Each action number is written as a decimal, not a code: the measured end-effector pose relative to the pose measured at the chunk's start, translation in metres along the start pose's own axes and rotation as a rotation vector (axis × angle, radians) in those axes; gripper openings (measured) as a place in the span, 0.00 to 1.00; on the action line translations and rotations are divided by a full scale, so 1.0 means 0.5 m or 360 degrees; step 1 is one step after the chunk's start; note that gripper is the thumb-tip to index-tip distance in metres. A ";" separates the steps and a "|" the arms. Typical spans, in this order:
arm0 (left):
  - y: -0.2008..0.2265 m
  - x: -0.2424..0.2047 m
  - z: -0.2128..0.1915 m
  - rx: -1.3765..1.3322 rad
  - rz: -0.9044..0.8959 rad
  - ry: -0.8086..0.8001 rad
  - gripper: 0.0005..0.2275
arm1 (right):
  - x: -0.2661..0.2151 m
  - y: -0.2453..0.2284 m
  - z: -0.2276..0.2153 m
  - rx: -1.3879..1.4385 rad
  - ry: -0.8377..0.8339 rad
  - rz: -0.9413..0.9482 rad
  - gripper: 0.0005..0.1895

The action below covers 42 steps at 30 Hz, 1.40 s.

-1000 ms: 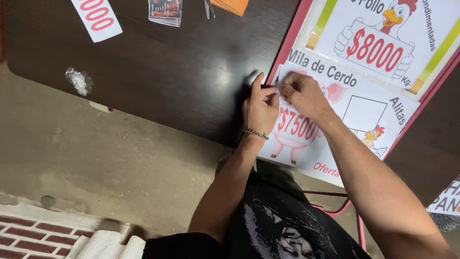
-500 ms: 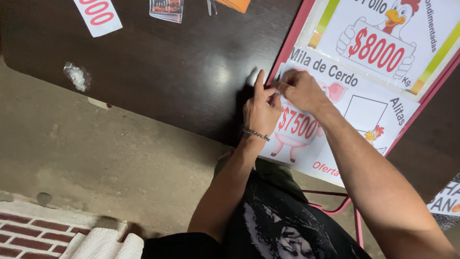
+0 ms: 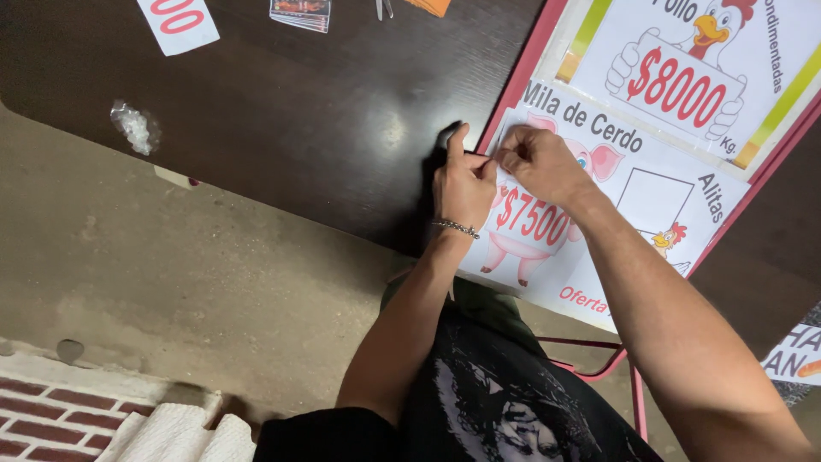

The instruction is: Applying and smoothing a clear protective film over a printed price sign

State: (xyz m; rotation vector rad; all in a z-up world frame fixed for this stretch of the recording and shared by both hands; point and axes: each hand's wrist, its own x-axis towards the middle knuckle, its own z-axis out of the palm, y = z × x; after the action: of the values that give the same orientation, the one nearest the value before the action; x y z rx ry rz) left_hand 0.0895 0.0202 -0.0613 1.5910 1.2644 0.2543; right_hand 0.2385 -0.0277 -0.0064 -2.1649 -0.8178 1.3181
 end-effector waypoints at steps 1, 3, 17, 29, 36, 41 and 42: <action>-0.006 0.003 0.003 0.0027 -0.0016 -0.0007 0.30 | -0.001 0.001 -0.001 -0.0038 -0.0001 -0.0022 0.07; -0.003 0.007 -0.002 0.0024 -0.0029 -0.0039 0.29 | -0.005 -0.003 -0.005 -0.0064 0.0009 -0.0022 0.07; 0.015 0.013 -0.018 0.0047 -0.0100 -0.0172 0.26 | 0.003 0.006 -0.015 -0.0208 0.0028 -0.0074 0.04; 0.021 0.015 -0.023 0.0069 -0.0099 -0.0201 0.25 | -0.004 0.019 -0.019 -0.0191 0.0126 -0.0106 0.03; 0.022 0.017 -0.022 0.0062 -0.0093 -0.0182 0.24 | -0.004 0.028 -0.016 -0.0189 0.0151 -0.0121 0.03; 0.024 0.016 -0.024 0.0080 -0.0090 -0.0168 0.24 | -0.010 0.032 -0.016 -0.0140 0.0166 -0.0123 0.04; 0.022 0.016 -0.023 0.0071 -0.0080 -0.0157 0.24 | -0.010 0.033 -0.015 -0.0129 0.0180 -0.0128 0.04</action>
State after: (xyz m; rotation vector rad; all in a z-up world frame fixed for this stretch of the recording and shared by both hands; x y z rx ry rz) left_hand 0.0916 0.0346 -0.0507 1.5878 1.2398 0.1152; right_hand 0.2474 -0.0438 -0.0111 -2.2218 -0.9167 1.1307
